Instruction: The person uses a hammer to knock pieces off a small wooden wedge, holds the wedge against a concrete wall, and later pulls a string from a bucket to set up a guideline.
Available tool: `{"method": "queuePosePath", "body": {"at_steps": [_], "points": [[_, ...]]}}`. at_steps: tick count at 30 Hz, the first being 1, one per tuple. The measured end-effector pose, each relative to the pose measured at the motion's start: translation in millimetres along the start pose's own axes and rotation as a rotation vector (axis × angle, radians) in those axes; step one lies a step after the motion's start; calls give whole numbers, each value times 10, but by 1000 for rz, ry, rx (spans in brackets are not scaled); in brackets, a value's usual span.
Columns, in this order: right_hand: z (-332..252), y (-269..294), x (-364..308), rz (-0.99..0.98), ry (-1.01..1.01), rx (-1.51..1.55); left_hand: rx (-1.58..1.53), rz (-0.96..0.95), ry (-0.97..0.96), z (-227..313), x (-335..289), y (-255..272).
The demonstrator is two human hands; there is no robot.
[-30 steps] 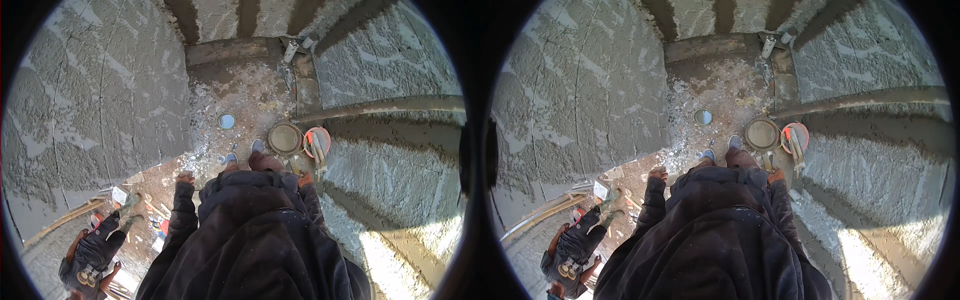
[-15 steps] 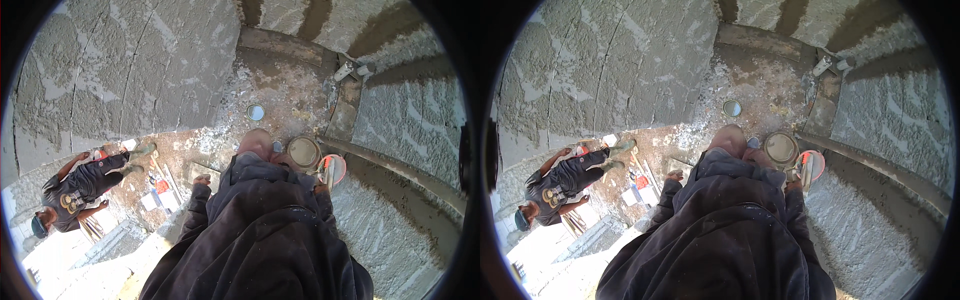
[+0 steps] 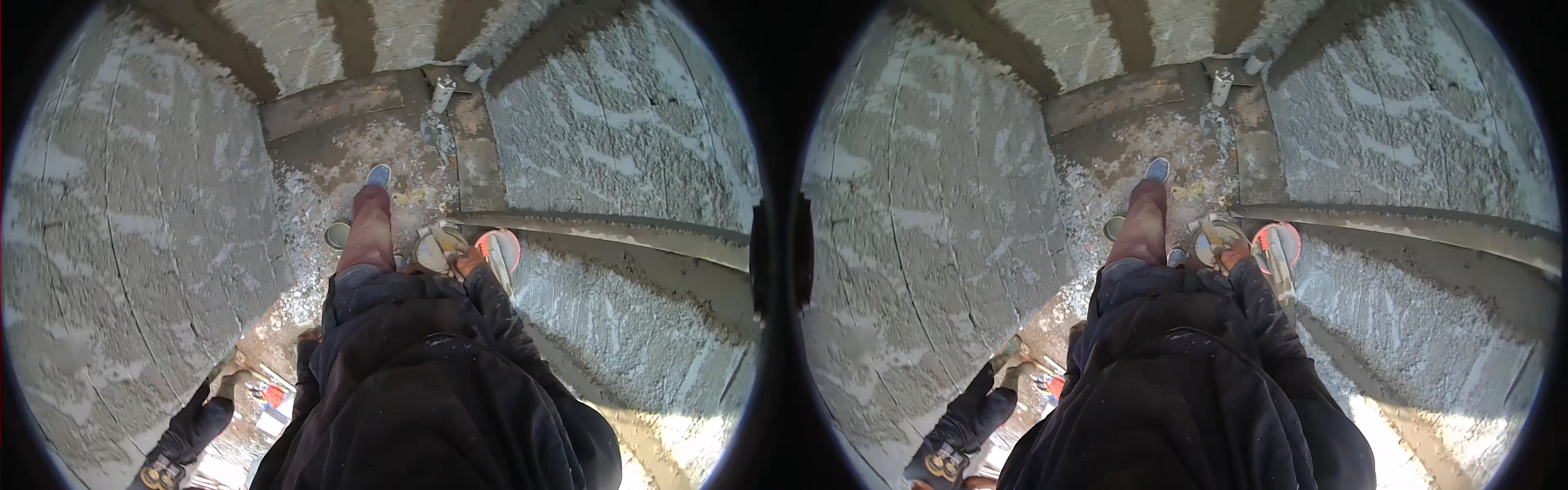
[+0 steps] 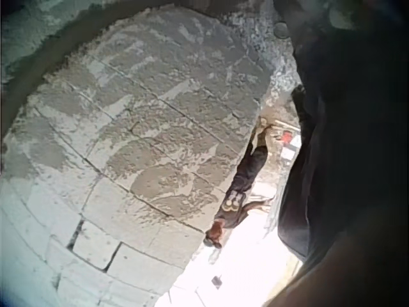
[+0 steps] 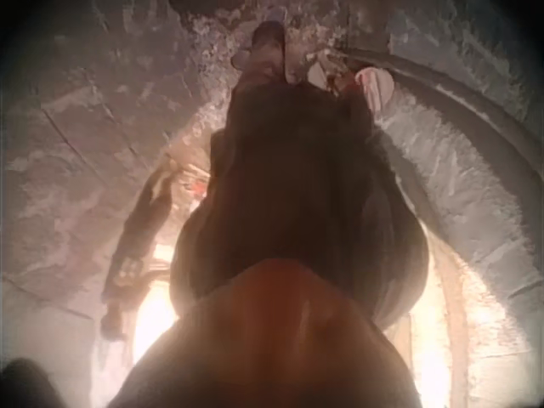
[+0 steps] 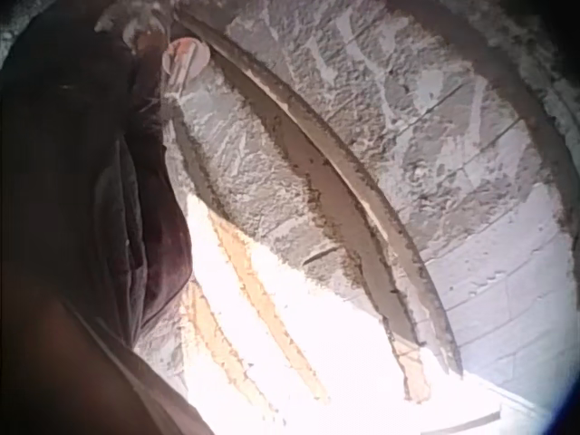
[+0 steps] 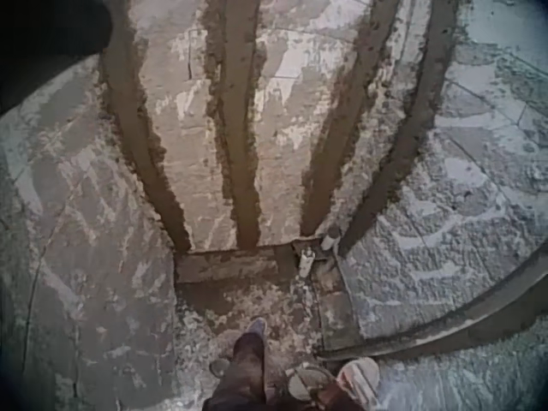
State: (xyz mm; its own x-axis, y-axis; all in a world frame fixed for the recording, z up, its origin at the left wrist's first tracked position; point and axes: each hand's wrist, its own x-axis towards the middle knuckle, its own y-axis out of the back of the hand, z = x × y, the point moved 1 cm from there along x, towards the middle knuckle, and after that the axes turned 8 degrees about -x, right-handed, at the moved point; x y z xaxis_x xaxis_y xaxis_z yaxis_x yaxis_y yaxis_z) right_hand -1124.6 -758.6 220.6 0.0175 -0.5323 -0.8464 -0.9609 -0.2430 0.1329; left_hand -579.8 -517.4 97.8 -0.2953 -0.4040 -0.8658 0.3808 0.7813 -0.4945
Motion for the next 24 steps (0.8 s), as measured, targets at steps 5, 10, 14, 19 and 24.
{"method": "queuePosePath", "body": {"at_steps": [5,10,14,19,24], "points": [[-574,202,409,116,-11,150,711,321,-288,1187,1256,-1834],[-996,427,503,194,-143,174,930,112,-198,2135,2187,-4136],[-2077,451,344,233,30,511,859,-508,199,2814,2533,-5906],[-2549,769,-73,361,111,696,1727,-318,40,1091,2691,-7504],[-2448,780,201,374,253,786,2017,-633,-40,484,2597,-8056]]}}
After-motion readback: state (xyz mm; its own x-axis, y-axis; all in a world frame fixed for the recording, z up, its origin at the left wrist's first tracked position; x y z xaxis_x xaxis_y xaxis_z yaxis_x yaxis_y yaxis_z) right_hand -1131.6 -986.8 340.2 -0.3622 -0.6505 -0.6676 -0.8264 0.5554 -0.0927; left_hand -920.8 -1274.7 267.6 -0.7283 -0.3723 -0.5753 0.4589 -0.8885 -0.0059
